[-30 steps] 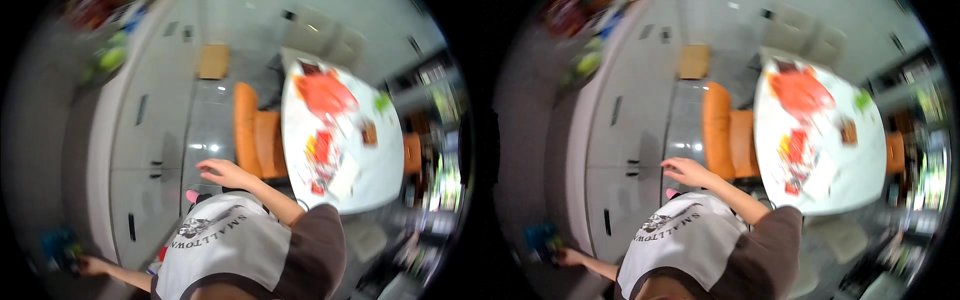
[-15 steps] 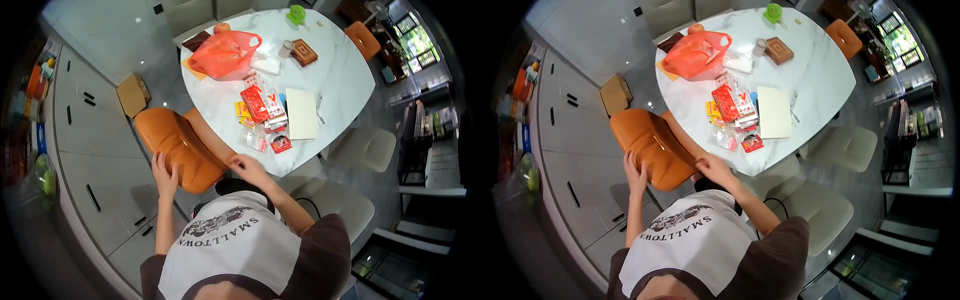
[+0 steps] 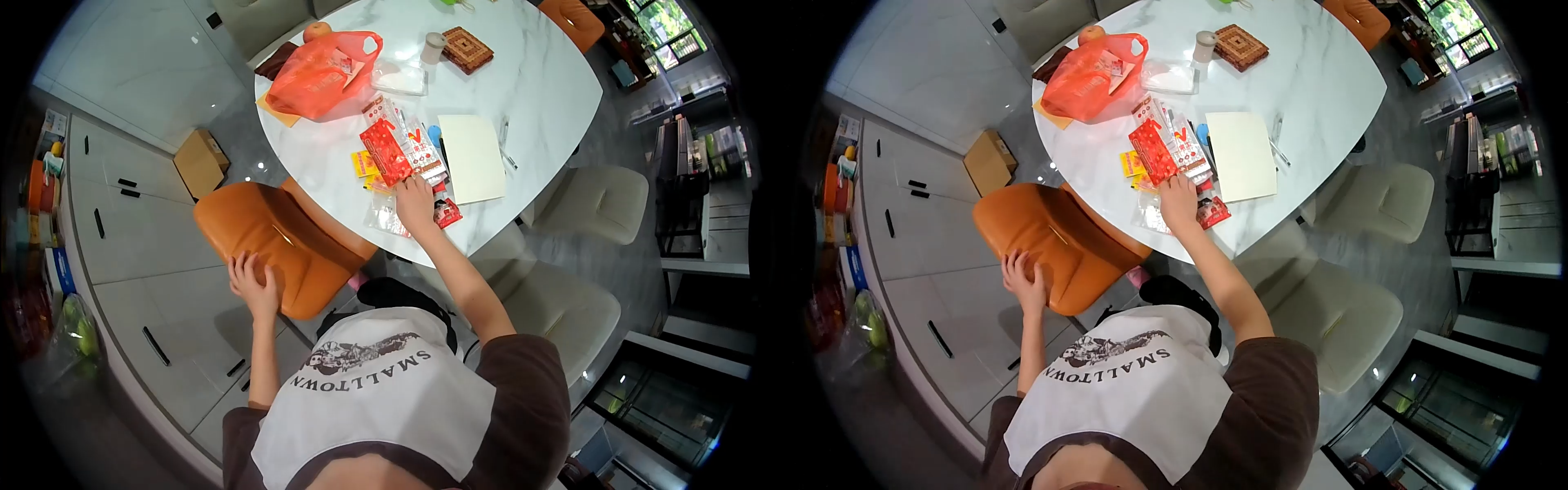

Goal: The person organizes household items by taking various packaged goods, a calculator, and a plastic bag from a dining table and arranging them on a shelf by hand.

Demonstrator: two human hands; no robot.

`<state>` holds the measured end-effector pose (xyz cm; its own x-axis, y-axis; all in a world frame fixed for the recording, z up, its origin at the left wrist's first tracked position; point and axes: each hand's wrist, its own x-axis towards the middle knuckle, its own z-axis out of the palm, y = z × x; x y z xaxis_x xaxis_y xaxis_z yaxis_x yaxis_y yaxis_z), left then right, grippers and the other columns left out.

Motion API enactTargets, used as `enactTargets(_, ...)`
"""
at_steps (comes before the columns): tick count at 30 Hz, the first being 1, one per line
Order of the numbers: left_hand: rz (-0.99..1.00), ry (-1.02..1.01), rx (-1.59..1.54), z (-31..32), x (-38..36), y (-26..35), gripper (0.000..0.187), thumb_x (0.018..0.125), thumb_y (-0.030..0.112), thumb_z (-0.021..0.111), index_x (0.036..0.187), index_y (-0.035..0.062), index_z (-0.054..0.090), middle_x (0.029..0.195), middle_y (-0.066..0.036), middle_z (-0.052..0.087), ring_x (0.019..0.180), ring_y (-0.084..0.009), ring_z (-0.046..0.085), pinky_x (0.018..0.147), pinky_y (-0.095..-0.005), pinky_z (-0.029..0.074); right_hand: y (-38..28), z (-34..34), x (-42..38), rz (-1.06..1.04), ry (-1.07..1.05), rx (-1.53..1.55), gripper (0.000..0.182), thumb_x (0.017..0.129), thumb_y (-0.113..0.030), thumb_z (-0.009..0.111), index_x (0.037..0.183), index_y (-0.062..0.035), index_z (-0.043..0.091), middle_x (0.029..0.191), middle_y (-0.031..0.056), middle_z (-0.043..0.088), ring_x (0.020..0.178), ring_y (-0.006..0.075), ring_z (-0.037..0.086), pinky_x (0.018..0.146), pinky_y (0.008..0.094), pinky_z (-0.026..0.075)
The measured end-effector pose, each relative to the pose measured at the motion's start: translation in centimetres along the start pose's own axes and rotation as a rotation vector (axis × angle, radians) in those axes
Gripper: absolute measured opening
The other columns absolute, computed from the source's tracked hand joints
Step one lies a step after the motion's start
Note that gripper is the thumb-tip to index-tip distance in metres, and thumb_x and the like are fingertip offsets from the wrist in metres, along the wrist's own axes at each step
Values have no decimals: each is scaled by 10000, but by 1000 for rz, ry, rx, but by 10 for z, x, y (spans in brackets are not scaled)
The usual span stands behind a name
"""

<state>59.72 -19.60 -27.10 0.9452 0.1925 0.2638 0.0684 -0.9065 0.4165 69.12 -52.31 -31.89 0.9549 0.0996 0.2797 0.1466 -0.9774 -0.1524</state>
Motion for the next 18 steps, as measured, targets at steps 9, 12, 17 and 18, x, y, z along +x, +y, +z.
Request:
enactTargets(9, 292, -321, -467, 16, 21, 97, 603, 652, 147, 676, 1167, 7, 397, 1154, -159, 445, 1075, -330, 413, 932, -389, 317, -28, -44, -9, 121, 42, 571, 59, 765, -105, 526, 799, -58, 521, 725, 97, 574, 708, 270, 555, 643, 374, 407)
enactTargets(12, 285, -420, -638, 34, 47, 119, 657, 613, 155, 715, 1168, -6, 402, 1130, -179, 463, 1052, -280, 451, 911, -355, 349, -56, -52, -2, 60, 65, 745, 58, 774, -106, 518, 819, -70, 516, 687, 111, 579, 643, 295, 565, 580, 387, 418)
enactTargets(17, 60, -830, -983, 74, 79, 83, 232, 720, 67, 633, 930, -9, 568, 873, -66, 607, 804, -118, 559, 723, -244, 442, -83, -57, 9, 174, -114, 955, 114, 767, -112, 533, 873, -70, 538, 740, 112, 591, 691, 282, 575, 632, 368, 444)
enactTargets(18, 73, -831, -908, 76, 85, 76, 170, 737, 59, 616, 889, -10, 584, 836, -51, 616, 779, -103, 559, 698, -232, 444, -79, -53, 11, 207, -27, 901, 137, 761, -116, 545, 886, -61, 539, 766, 118, 591, 714, 281, 575, 647, 367, 444)
